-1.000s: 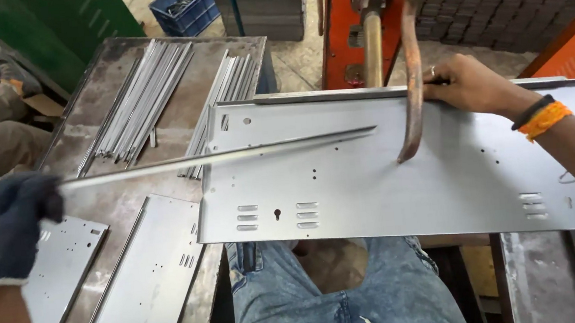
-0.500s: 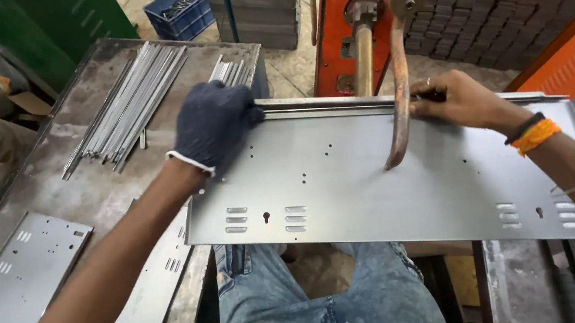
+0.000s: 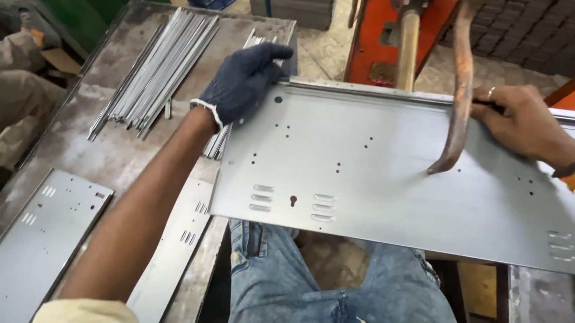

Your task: Using a spot welding machine to attach metal support strips to large sheet metal panels.

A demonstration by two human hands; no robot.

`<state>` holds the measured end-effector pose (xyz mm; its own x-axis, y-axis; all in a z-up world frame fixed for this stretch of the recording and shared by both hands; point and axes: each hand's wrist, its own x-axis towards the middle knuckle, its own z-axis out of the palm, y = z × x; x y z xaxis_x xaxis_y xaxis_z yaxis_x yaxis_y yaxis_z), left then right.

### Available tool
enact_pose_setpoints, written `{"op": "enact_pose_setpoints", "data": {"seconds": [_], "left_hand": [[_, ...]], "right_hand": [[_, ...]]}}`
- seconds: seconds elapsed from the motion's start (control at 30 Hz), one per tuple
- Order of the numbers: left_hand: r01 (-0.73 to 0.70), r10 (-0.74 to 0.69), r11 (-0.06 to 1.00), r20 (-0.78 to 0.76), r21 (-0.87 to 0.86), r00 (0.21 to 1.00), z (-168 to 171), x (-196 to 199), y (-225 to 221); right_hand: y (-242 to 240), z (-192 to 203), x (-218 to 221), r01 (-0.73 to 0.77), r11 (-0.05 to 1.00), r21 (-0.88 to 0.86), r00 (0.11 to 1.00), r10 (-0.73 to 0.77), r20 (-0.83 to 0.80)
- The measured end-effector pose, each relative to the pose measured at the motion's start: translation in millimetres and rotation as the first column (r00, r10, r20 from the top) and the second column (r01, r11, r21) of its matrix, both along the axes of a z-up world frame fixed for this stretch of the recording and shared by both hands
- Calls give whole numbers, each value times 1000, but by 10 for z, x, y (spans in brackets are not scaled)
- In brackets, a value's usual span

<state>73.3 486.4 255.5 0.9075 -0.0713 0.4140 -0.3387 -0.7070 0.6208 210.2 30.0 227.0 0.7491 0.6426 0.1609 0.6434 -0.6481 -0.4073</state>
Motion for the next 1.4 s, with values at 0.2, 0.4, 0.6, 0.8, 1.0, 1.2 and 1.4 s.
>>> {"op": "enact_pose_setpoints", "data": {"seconds": [0.2, 0.4, 0.6, 0.8, 1.0, 1.2, 1.4], "left_hand": [[64, -69, 996, -76, -65, 995, 128, 6, -93], [26, -26, 926, -6, 376, 1000, 17, 176, -176], [-5, 14, 833, -12, 554, 1000, -28, 202, -243], [23, -18, 871, -14, 491, 1000, -34, 180, -268], [-18, 72, 837, -78, 546, 994, -61, 173, -287], [-13, 76, 859, -102, 513, 992, 62, -196, -370], [-54, 113, 876, -95, 479, 989, -154, -842, -346]], "right_hand": [[-39, 32, -46, 13, 1000, 15, 999, -13, 45], [22, 79, -83, 28, 999, 44, 999, -30, 39], [-408, 288, -115, 29, 991, -130, 992, -13, 122], [-1370, 262, -114, 131, 957, -258, 971, -71, 228], [-1488, 151, -31, 341, 893, -294, 940, -319, 120], [-1532, 209, -365, 354, 881, -314, 935, -346, 83], [-1487, 253, -1156, 333, 888, -316, 936, -270, 227]]}}
